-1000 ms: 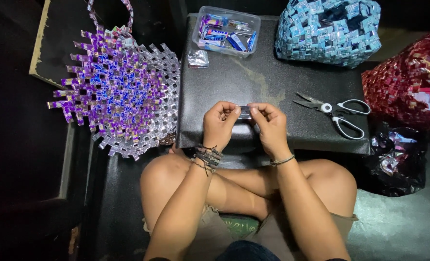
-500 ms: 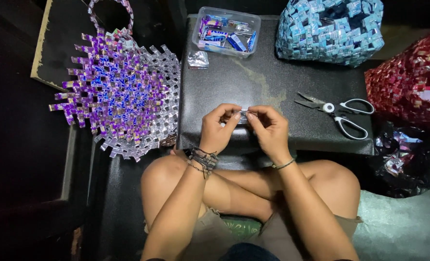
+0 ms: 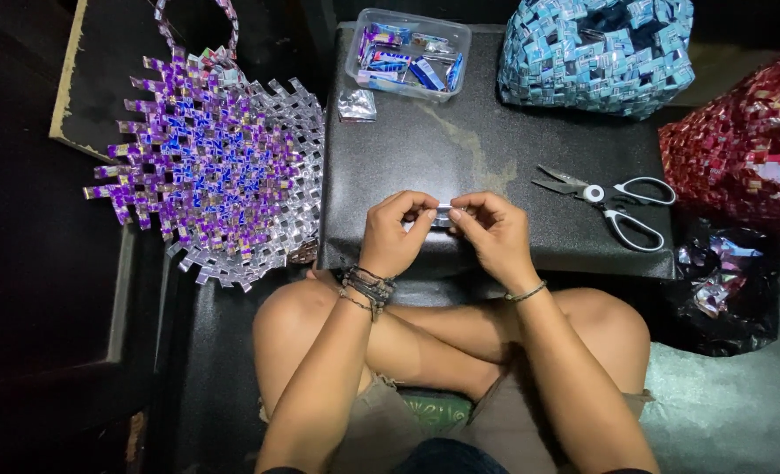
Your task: The person folds small silver candy wrappers by hand while sitting on the floor next to woven bags made from the same material.
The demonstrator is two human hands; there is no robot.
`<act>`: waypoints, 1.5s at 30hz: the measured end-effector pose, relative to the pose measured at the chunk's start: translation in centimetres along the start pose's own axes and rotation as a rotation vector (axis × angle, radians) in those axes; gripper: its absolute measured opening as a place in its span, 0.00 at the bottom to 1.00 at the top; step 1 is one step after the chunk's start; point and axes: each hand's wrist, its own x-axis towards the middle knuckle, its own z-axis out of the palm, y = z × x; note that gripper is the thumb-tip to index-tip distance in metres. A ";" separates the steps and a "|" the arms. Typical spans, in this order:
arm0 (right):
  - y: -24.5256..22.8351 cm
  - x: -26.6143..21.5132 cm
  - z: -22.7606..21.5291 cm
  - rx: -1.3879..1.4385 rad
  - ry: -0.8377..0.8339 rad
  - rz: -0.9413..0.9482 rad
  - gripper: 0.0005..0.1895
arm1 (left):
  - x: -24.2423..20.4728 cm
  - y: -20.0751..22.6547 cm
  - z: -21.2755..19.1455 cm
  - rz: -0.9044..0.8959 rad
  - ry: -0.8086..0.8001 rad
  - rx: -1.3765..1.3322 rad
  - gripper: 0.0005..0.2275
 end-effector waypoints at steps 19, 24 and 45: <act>-2.2 0.7 -1.9 -0.627 -0.245 -0.255 0.02 | 0.7 1.4 -1.2 0.218 -0.281 0.550 0.03; -1.5 0.3 -1.7 -0.333 -0.119 -0.183 0.03 | 0.4 1.2 -0.5 0.037 -0.172 0.156 0.02; -0.3 0.0 2.6 0.119 0.138 0.217 0.09 | -1.0 0.2 1.5 -0.337 0.163 -0.250 0.03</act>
